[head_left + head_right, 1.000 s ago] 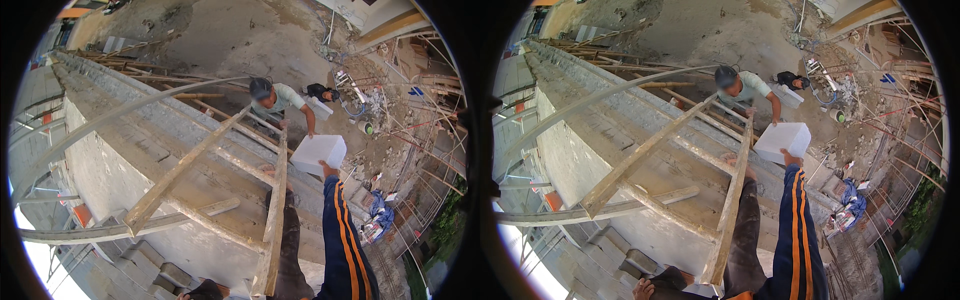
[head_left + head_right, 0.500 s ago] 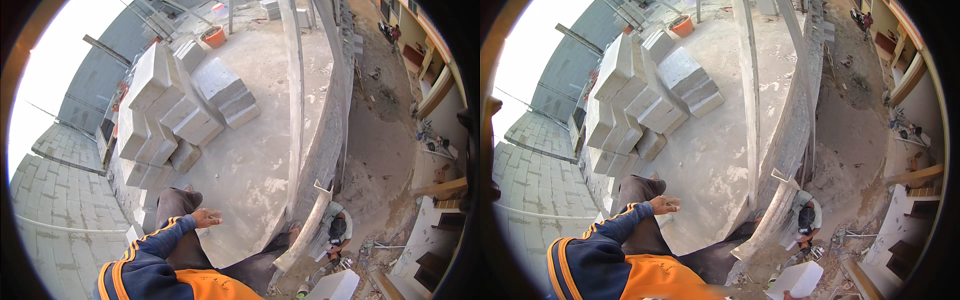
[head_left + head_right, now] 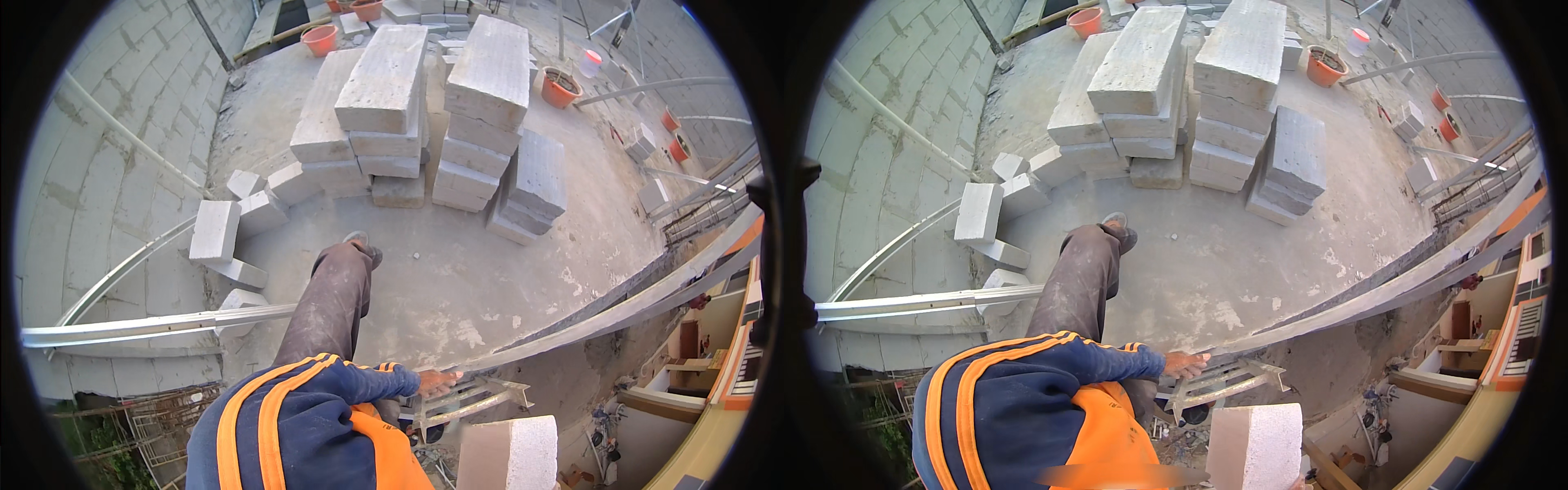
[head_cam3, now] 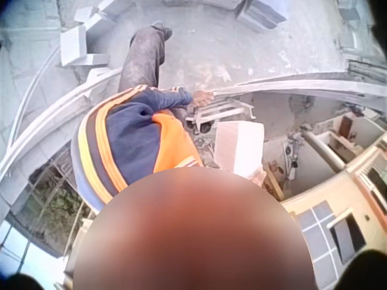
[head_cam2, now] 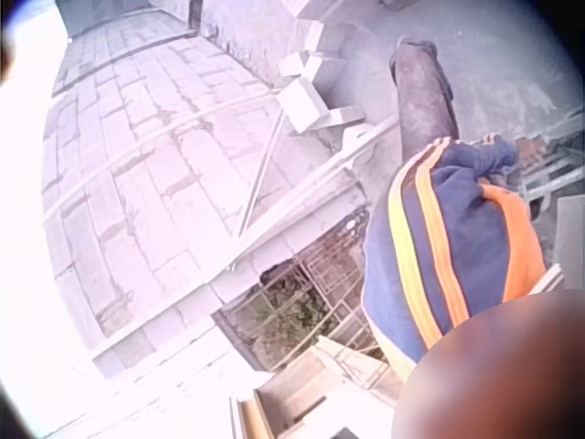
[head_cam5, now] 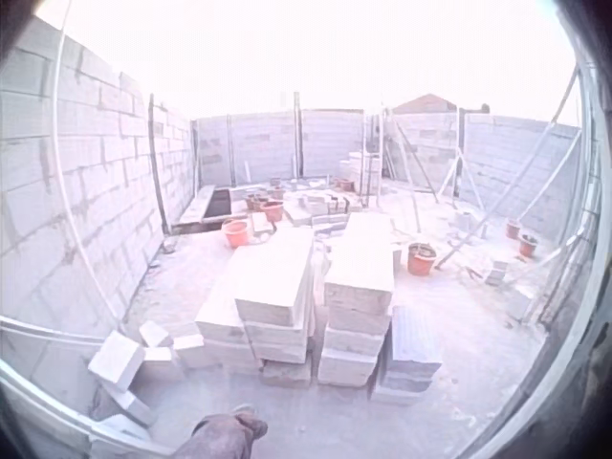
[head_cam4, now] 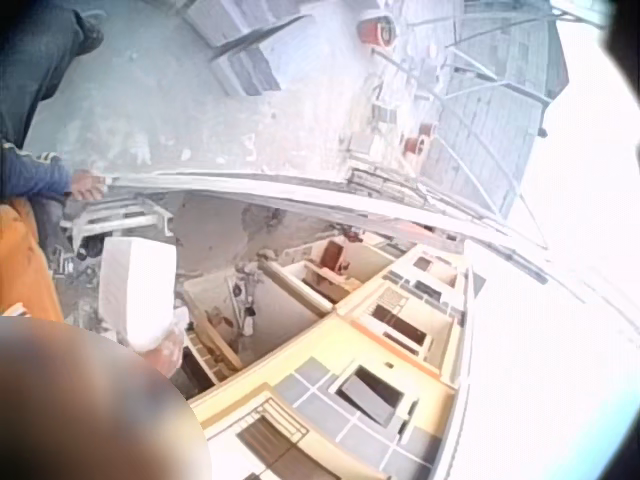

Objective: The person repeatedly picks up rectangular concrete blocks from a stack on a rooftop scaffolding and hands them down to a coworker below. The person handles the blocks one at a time, lifting and passing them over the edge of the structure.

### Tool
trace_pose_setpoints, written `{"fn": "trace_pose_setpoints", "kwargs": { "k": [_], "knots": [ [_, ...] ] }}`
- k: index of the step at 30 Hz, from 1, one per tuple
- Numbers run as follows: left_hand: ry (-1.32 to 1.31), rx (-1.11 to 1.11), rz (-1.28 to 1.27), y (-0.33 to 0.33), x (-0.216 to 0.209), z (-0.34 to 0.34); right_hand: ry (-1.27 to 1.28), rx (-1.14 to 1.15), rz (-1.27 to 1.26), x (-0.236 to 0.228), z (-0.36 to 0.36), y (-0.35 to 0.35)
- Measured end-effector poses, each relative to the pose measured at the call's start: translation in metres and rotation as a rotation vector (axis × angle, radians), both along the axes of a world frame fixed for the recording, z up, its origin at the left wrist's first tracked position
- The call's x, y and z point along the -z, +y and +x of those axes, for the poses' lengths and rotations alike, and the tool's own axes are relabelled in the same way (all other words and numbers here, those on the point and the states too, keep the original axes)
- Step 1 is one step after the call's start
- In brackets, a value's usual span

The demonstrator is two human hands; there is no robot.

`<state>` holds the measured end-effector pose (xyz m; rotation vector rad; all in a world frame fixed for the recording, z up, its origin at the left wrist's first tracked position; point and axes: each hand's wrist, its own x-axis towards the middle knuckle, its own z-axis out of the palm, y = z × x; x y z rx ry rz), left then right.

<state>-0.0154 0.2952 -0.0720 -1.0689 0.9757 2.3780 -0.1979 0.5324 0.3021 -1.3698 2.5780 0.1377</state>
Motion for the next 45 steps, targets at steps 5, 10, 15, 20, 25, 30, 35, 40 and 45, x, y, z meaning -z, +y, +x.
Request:
{"fn": "trace_pose_setpoints", "kwargs": {
  "k": [5, 10, 15, 20, 25, 30, 35, 40, 45],
  "knots": [
    [0.237, -0.554, 0.368, -0.006, -0.018, 0.004, -0.296, 0.045, -0.187, 0.026, -0.006, -0.125],
    [0.373, -0.933, 0.348, -0.099, -0.048, 0.066, -0.784, 0.116, -0.312, 0.086, 0.01, -0.247],
    [0.169, -1.025, -0.024, -0.167, -0.093, 0.156, -1.21, 0.284, -0.265, 0.165, 0.017, -0.351],
    [-0.163, -1.07, -0.18, -0.233, -0.134, 0.221, -1.543, 0.436, -0.002, 0.234, 0.067, -0.464],
    [-0.296, -1.218, -0.135, -0.321, -0.128, 0.297, -1.65, 0.493, 0.209, 0.283, 0.161, -0.547],
    [-0.25, -1.28, -0.219, -0.353, -0.068, 0.397, -1.616, 0.439, 0.36, 0.356, 0.259, -0.598],
    [-0.319, -1.569, -0.166, -0.321, 0.036, 0.463, -1.494, 0.32, 0.363, 0.433, 0.332, -0.626],
    [-0.305, -1.783, -0.099, -0.295, 0.116, 0.488, -1.374, 0.175, 0.387, 0.498, 0.374, -0.648],
    [-0.297, -1.881, -0.201, -0.317, 0.167, 0.514, -1.249, -0.118, 0.248, 0.555, 0.409, -0.682]
  ]
}}
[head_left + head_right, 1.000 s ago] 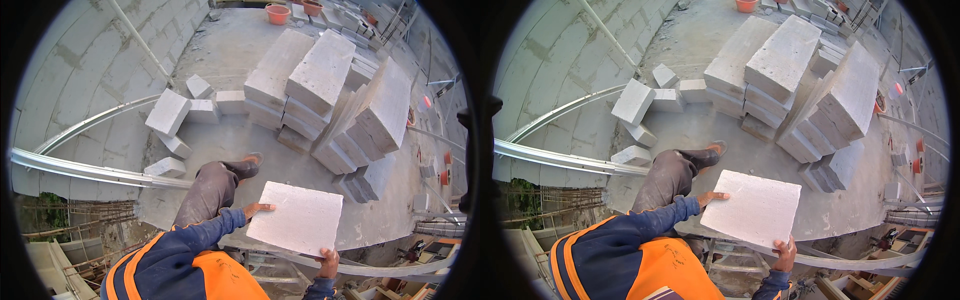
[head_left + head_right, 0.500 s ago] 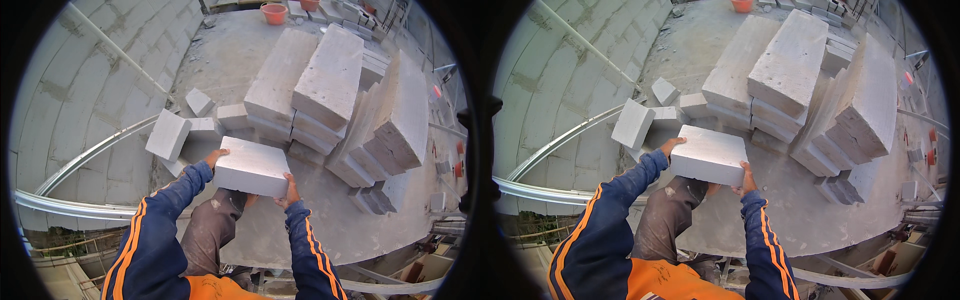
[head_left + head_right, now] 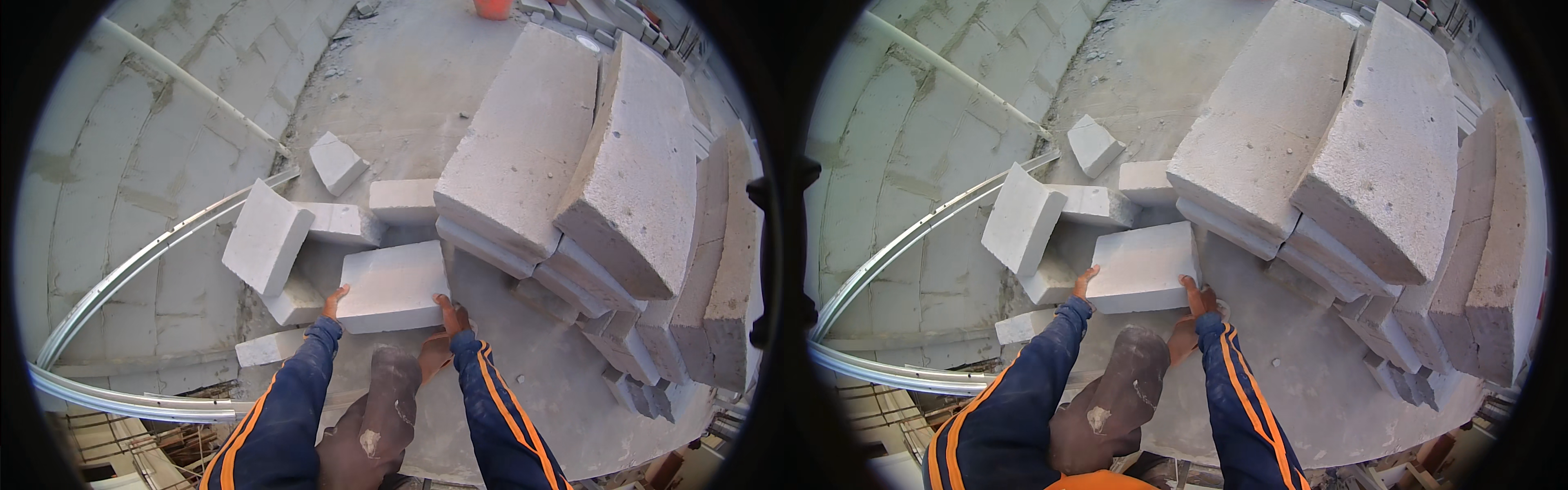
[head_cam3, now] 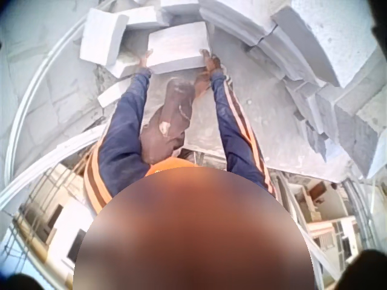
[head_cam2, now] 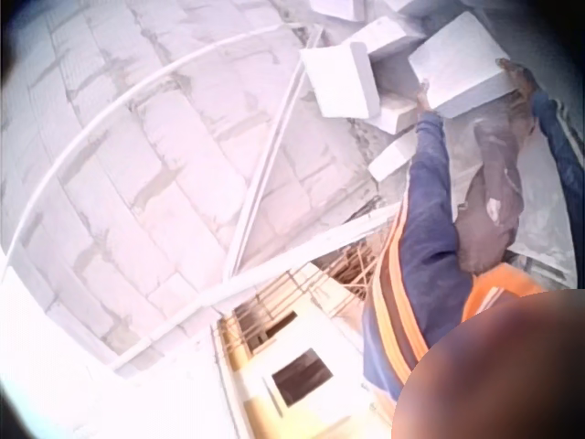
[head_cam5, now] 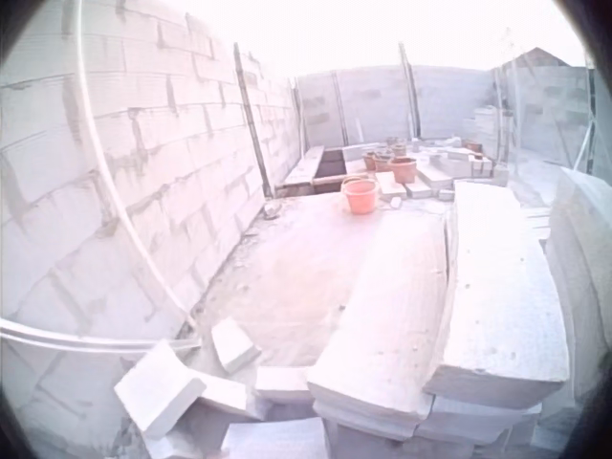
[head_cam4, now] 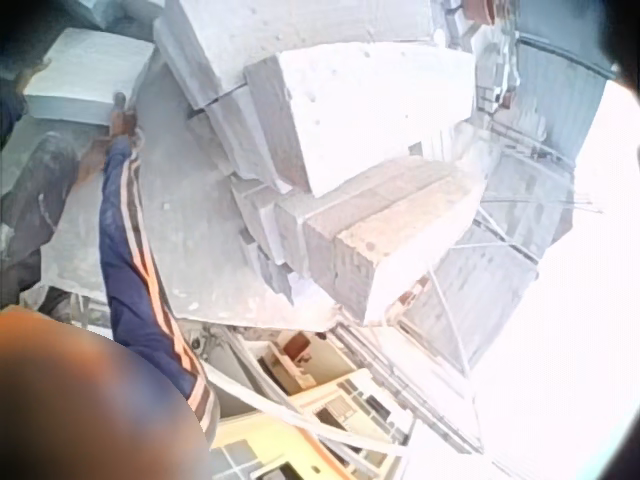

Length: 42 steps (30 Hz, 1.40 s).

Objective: The person repeatedly picks up rectangular concrete blocks from a stack on a rooftop scaffolding and hands them down to a coworker below. The person handles the blocks one at a time, lifting and passing them over the edge of the structure.

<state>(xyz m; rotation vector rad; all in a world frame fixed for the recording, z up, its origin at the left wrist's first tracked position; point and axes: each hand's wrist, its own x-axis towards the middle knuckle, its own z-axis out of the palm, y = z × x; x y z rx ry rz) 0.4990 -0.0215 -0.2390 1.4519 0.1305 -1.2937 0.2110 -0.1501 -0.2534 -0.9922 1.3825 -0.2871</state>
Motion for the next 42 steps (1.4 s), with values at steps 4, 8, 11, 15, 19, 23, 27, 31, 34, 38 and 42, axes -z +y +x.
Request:
{"fn": "trace_pose_setpoints", "kwargs": {
  "k": [4, 8, 11, 15, 19, 23, 27, 31, 34, 38, 42],
  "knots": [
    [-0.053, 0.086, 0.025, -0.007, 0.03, 0.03, 0.256, -0.158, -0.108, 0.009, 0.014, -0.004],
    [-0.458, 0.103, 0.176, 0.01, 0.076, 0.038, 0.233, -0.291, -0.038, 0.003, 0.01, 0.005],
    [-0.456, 0.118, 0.087, 0.026, 0.109, 0.04, 0.291, -0.361, -0.064, -0.001, 0.004, 0.007],
    [-0.614, 0.155, 0.123, 0.027, 0.119, 0.046, 0.129, -0.434, -0.006, -0.016, -0.006, 0.002],
    [-0.627, 0.273, -0.059, -0.025, 0.084, 0.061, 0.05, -0.323, -0.092, -0.031, -0.007, -0.003],
    [-0.75, 0.359, -0.104, -0.056, 0.037, 0.044, -0.09, -0.179, -0.163, -0.028, -0.006, -0.003],
    [-1.084, 0.466, 0.69, -0.045, 0.014, -0.024, -0.013, -0.249, -0.304, -0.019, -0.015, 0.009],
    [-0.04, -0.147, 0.508, -0.041, 0.027, -0.114, 0.096, -0.199, -0.23, -0.022, -0.065, 0.058],
    [0.158, -0.31, 0.081, -0.06, 0.057, -0.14, 0.152, -0.066, -0.225, -0.02, -0.132, 0.113],
    [0.146, -0.346, 0.142, -0.063, 0.091, -0.103, 0.193, 0.11, -0.127, -0.019, -0.226, 0.195],
    [0.075, -0.169, 0.019, -0.09, 0.125, -0.059, 0.41, 0.253, 0.024, -0.033, -0.293, 0.29]
  ]
}}
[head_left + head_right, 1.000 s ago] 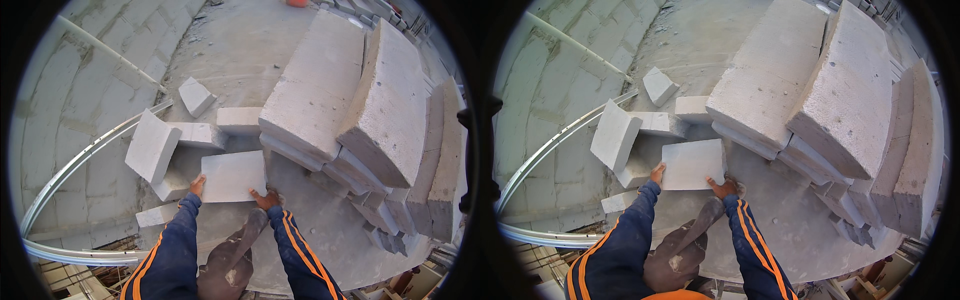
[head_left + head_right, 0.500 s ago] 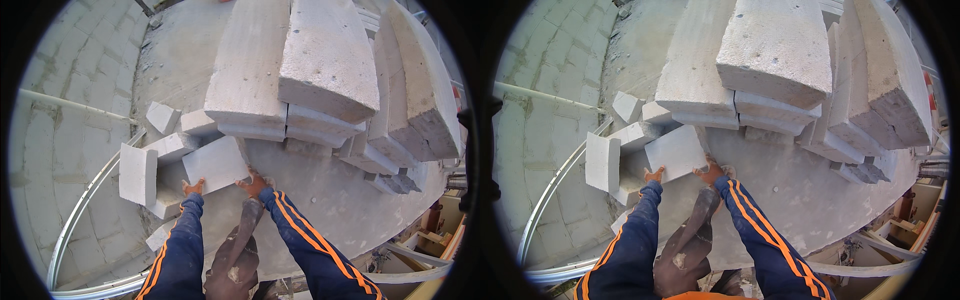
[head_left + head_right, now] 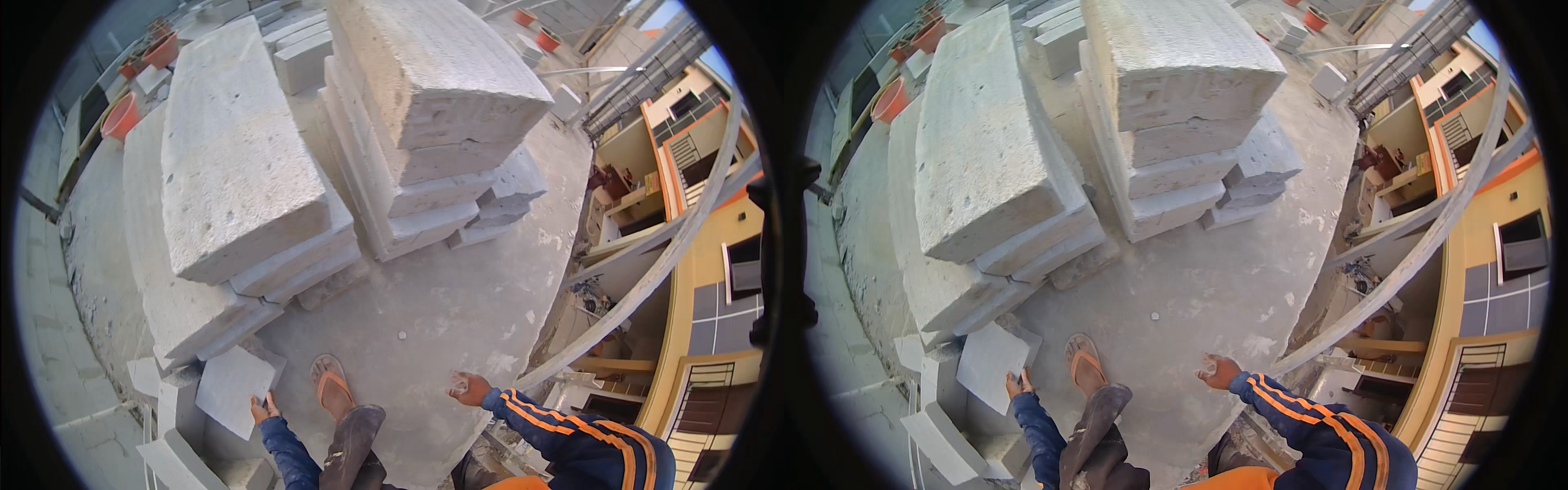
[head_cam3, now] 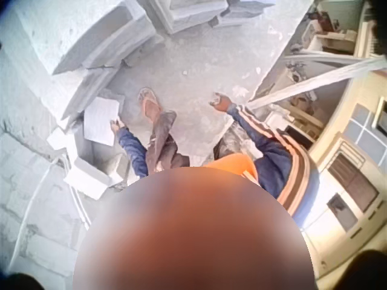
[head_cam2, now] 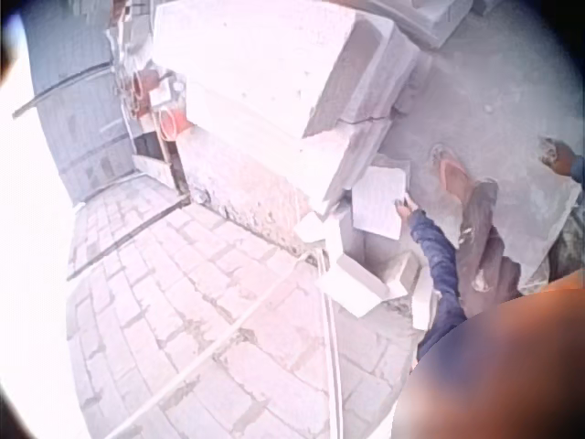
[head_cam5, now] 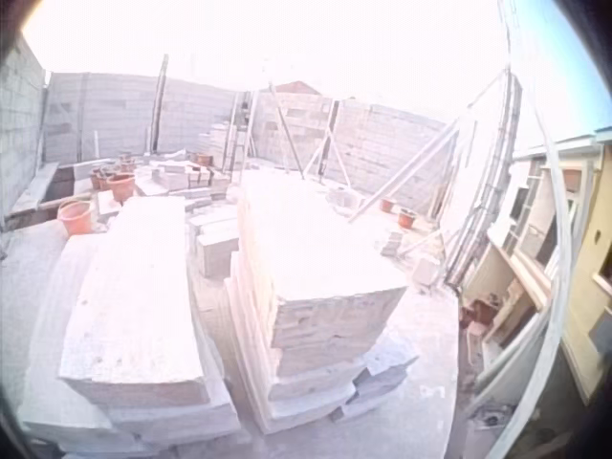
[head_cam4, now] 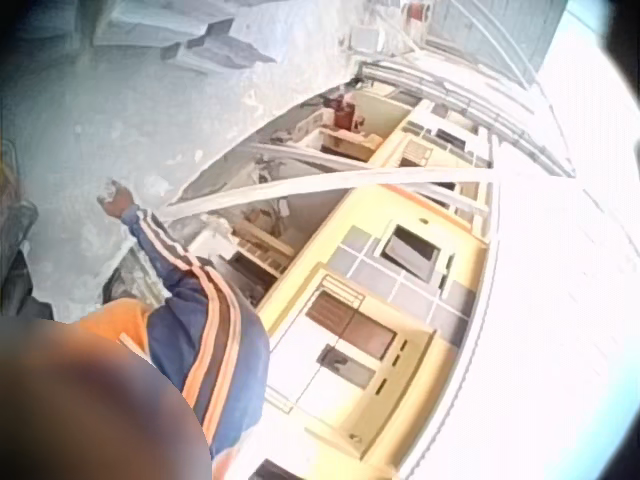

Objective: The person repeatedly picks up rectangular concrete blocks from a stack on a rooftop scaffolding and hands them down to a coworker below. The person handles the blocks one at a time, lifting and passing them over the edge of the structure.

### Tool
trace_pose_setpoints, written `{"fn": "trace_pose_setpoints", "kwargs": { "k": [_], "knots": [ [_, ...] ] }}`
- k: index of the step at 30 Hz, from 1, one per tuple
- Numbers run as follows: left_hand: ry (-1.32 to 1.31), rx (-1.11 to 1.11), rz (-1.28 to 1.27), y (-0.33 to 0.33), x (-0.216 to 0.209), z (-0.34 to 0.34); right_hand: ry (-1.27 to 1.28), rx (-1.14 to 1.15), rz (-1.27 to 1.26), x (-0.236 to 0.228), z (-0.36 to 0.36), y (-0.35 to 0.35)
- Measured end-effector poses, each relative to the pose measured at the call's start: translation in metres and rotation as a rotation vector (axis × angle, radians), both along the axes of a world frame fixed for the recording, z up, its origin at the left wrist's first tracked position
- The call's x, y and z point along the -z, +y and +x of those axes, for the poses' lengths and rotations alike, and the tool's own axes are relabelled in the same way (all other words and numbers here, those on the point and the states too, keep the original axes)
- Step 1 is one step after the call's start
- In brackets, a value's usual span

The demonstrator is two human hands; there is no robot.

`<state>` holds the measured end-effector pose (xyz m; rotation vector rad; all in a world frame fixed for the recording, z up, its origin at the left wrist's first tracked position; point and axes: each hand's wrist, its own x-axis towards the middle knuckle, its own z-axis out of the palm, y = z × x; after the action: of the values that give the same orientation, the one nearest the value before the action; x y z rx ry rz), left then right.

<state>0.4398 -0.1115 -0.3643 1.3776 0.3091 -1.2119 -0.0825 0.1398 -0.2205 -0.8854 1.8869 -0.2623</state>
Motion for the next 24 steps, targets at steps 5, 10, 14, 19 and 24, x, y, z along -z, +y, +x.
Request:
{"fn": "trace_pose_setpoints", "kwargs": {
  "k": [5, 10, 14, 19, 24],
  "knots": [
    [0.004, 0.189, -0.139, -0.066, 0.018, 0.039, 0.231, 0.147, 0.141, -0.011, -0.027, 0.091],
    [-0.245, 0.587, 0.181, -0.046, -0.039, 0.016, 0.229, 0.389, 0.189, -0.059, -0.022, 0.166],
    [-0.338, 1.236, 0.161, -0.03, -0.097, -0.032, 0.313, 0.656, -0.126, -0.108, -0.032, 0.212],
    [-0.305, 1.523, 0.097, -0.05, -0.17, -0.109, 0.56, 0.957, -0.306, -0.15, -0.054, 0.282],
    [-0.484, 1.64, 0.013, -0.052, -0.292, -0.211, 0.591, 1.303, -0.012, -0.119, -0.035, 0.397]
  ]
}}
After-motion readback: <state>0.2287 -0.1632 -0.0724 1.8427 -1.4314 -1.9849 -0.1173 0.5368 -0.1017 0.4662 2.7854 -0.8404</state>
